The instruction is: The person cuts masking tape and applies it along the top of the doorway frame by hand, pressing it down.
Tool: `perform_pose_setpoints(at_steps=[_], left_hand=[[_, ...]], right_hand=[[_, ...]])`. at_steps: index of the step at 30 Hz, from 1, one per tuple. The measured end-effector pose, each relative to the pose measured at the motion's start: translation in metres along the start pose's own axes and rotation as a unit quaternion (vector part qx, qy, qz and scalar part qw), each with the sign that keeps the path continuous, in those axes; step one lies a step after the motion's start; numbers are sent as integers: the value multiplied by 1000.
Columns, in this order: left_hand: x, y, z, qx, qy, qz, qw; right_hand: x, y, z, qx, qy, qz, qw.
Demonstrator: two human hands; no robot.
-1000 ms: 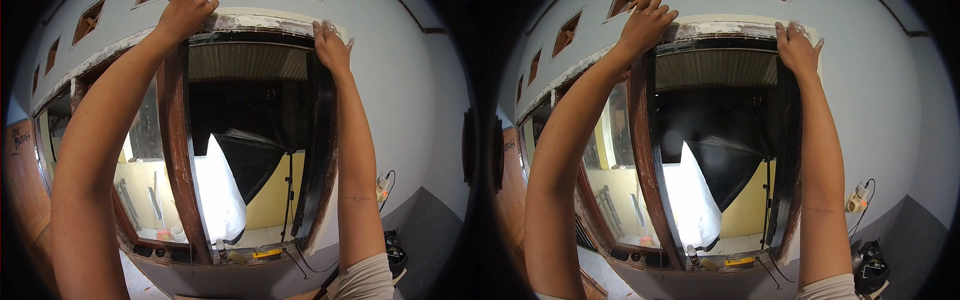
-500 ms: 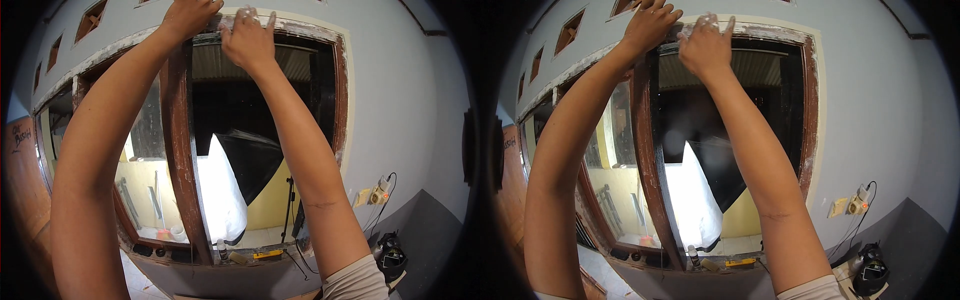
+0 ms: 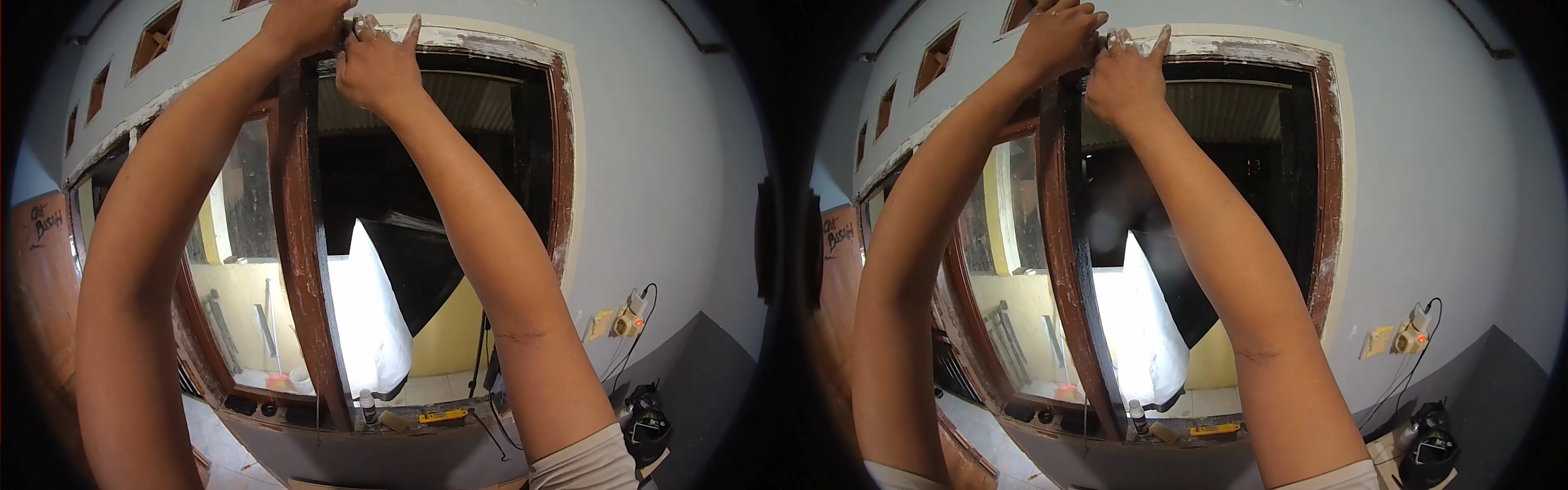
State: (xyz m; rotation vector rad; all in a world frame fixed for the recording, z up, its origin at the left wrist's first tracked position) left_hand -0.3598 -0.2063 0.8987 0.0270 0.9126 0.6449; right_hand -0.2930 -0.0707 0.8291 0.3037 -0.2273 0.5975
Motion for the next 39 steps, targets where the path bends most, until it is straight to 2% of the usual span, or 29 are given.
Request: perform_pose_setpoints(at_steps=[2, 3, 5, 7, 8, 11, 12, 15, 16, 17, 19, 20, 24, 26, 27, 29, 30, 32, 33, 35, 36, 39], left_hand=[[-10, -10, 1, -24, -13, -13, 1000], [-20, -14, -2, -16, -4, -110, 994], [-30, -23, -4, -12, 3, -202, 979], [-37, -32, -8, -106, -107, -249, 957], [-40, -26, -13, -92, -137, -363, 917], [-50, -17, -21, -59, -111, -385, 914], [-51, -18, -21, -43, -75, -305, 948], [-64, -11, -23, -13, -44, -265, 963], [-69, -1, -24, 56, 14, -186, 981], [-68, -6, -22, 52, 12, -187, 981], [-68, -20, -11, -109, -110, -219, 963], [-67, -18, -13, -18, -55, -248, 967], [-79, -8, -25, -14, -34, -223, 974], [-82, -12, -35, 69, -8, -234, 970], [-84, -16, -38, 70, -9, -235, 969], [-89, -20, -43, -113, -54, -140, 982], [-92, -19, -48, -113, -56, -143, 982], [-95, -24, -54, -12, 51, -178, 983], [-100, -26, -56, -9, 50, -181, 982], [-117, -27, -60, -123, -42, -158, 979], [-124, -25, -64, -109, -6, -144, 984], [-134, -28, -73, -90, -6, -141, 986]], right_hand=[[-3, 0, -1, 54, 7, -1, 998], [-4, -2, 0, 57, 8, 3, 998], [-6, -3, 1, -1, 10, -10, 1000], [-11, -5, 2, -5, 18, -12, 1000], [-14, -3, 2, -11, 26, -19, 999], [-19, 2, 0, 14, 48, 13, 999], [-20, 5, 0, 19, 52, 41, 998], [-21, 8, -1, 55, 54, 39, 996], [-21, 9, 0, 50, 52, 33, 997], [-21, 8, 0, 47, 52, 37, 997], [-22, 7, 2, 33, 51, 10, 998], [-25, 9, 2, 39, 67, 14, 997], [-29, 9, 3, 46, 74, -3, 996], [-28, 8, 5, 43, 73, -13, 996], [-28, 8, 6, 43, 71, -15, 996], [-26, 6, 4, 28, 68, 4, 997], [-26, 5, 5, 26, 66, 3, 997], [-24, 2, 4, 9, 67, 16, 998], [-23, 1, 5, 8, 66, 12, 998], [-21, -2, 7, -3, 59, 11, 998], [-22, -3, 7, -6, 58, 6, 998], [-24, -4, 11, -24, 63, -18, 998]])
Point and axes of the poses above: each hand's wrist, its own z-axis towards the middle knuckle, its own y-axis out of the palm, x = y × z, the point moved 1 cm from there along z, towards the middle knuckle, and after that the axes turned 13 degrees about -z, right-handed, at the moved point
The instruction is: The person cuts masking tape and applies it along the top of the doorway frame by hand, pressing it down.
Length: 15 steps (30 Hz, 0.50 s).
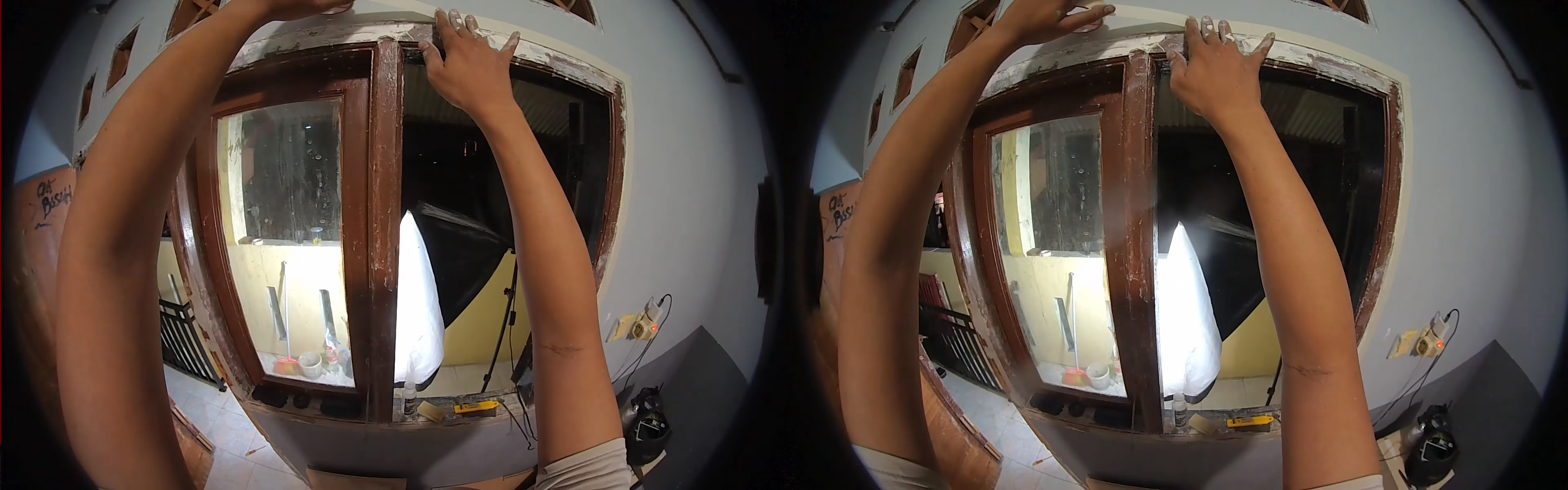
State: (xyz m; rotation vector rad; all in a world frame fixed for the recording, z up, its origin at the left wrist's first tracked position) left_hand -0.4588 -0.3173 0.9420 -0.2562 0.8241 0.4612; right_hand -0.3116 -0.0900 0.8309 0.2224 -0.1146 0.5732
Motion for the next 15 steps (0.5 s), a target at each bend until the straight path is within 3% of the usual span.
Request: perform_pose_setpoints(at_steps=[4, 6, 10, 12, 15], left_hand=[[-5, -2, -5, -14, -59, -17, 998], [-10, 5, -7, 41, -175, -77, 981], [-9, 17, -7, 31, -188, -78, 979], [17, 1, 1, -65, -258, -26, 964], [30, 6, 4, -39, -243, 4, 969]], right_hand=[[-2, -1, -1, -8, 0, -31, 999], [-4, -1, -1, -17, 1, -37, 999], [-7, -1, -1, -12, 4, -46, 999], [-9, 0, -1, -11, 4, -46, 999], [-9, 3, -2, -14, 10, -52, 998]])
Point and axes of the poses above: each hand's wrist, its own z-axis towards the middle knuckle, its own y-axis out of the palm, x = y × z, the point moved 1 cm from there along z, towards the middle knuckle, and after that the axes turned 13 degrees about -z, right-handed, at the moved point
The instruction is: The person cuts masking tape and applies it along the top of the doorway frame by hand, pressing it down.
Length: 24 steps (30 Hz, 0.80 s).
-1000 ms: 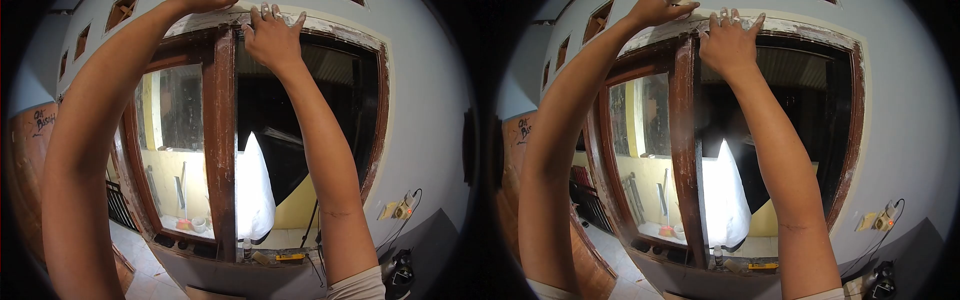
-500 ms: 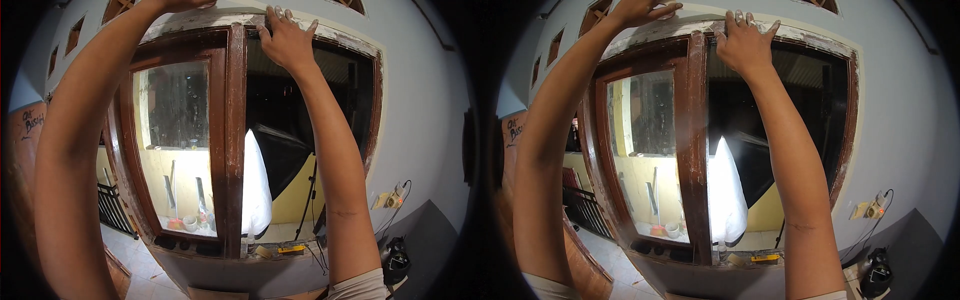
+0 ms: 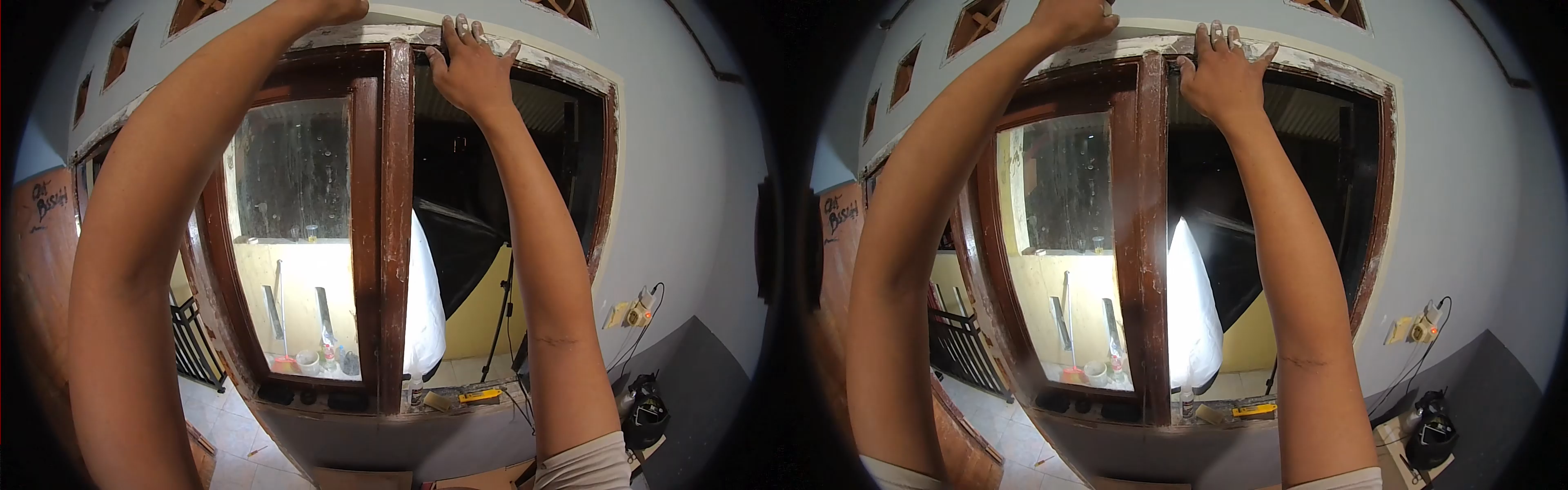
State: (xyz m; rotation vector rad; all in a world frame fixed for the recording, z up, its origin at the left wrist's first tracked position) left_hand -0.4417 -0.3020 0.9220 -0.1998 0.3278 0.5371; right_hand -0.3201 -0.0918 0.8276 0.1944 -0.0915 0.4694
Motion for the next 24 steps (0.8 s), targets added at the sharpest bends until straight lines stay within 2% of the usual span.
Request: perform_pose_setpoints(at_steps=[2, 4, 8, 11, 13, 16, 24], left_hand=[[1, 5, -3, 0, 0, 16, 1000], [2, 12, -9, 91, 29, 34, 995], [6, 17, -12, 109, 28, 25, 993], [8, 23, -11, 85, 16, 59, 994], [8, 34, -11, 158, 50, 101, 981], [15, 30, -16, 113, 51, 95, 988], [18, 37, -18, 117, 70, 118, 984]], right_hand=[[1, 1, 1, 12, -6, -18, 1000], [2, 1, 1, 9, -6, -20, 1000], [3, 1, 1, 2, -10, -21, 1000], [4, 1, 2, 6, -13, -33, 999], [4, 1, 2, 5, -13, -28, 1000], [4, -1, 2, 5, -13, -23, 1000], [4, -3, 2, 8, -16, -26, 999]])
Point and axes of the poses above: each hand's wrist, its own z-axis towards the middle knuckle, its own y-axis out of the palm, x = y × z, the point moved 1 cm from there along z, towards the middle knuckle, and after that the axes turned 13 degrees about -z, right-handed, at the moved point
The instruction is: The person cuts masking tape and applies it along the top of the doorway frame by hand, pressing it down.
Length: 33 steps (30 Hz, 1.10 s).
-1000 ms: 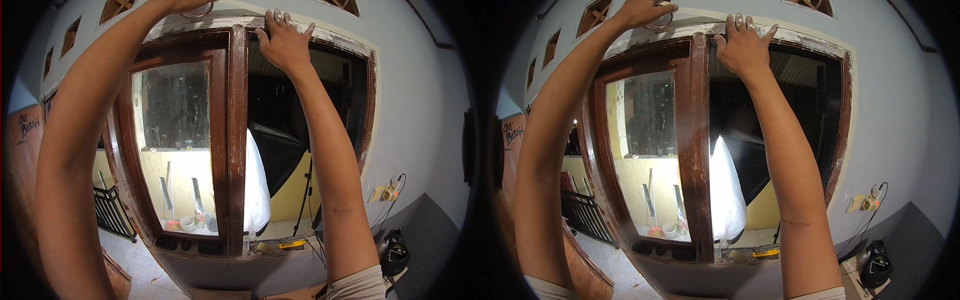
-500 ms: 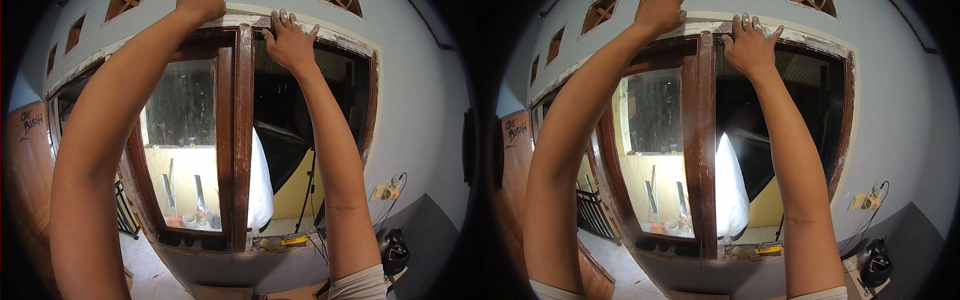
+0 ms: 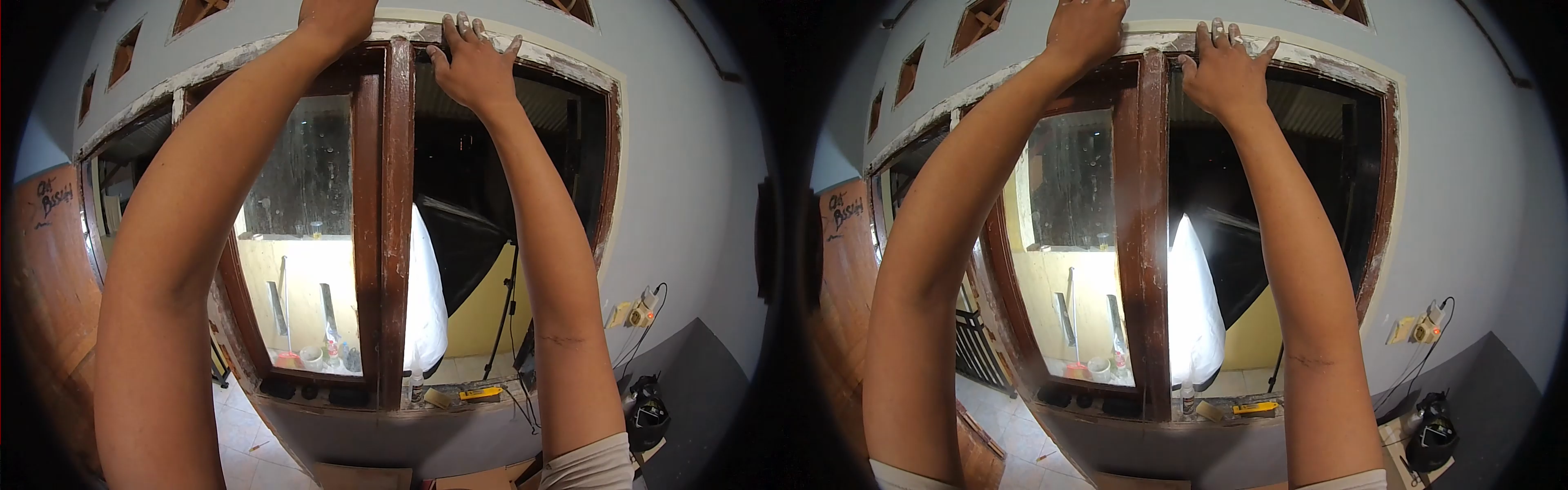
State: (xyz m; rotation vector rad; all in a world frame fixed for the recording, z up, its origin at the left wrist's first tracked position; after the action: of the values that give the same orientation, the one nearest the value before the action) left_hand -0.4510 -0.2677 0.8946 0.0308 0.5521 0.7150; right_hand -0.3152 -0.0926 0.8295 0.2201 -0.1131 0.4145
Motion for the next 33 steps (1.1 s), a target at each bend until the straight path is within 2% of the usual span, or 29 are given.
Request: perform_pose_setpoints(at_steps=[7, 13, 22, 33], left_hand=[[4, 7, -1, 47, 28, 42, 998], [1, 9, -1, 16, 28, 17, 999], [0, 12, -6, 62, 50, 40, 996], [7, 5, -10, 35, 30, 28, 999]], right_hand=[[0, -4, -1, -20, 1, 33, 999], [-2, -4, -4, -12, 2, 29, 1000], [-4, -1, -5, -3, 3, 19, 1000], [-4, -3, -5, -2, 4, 18, 1000]])
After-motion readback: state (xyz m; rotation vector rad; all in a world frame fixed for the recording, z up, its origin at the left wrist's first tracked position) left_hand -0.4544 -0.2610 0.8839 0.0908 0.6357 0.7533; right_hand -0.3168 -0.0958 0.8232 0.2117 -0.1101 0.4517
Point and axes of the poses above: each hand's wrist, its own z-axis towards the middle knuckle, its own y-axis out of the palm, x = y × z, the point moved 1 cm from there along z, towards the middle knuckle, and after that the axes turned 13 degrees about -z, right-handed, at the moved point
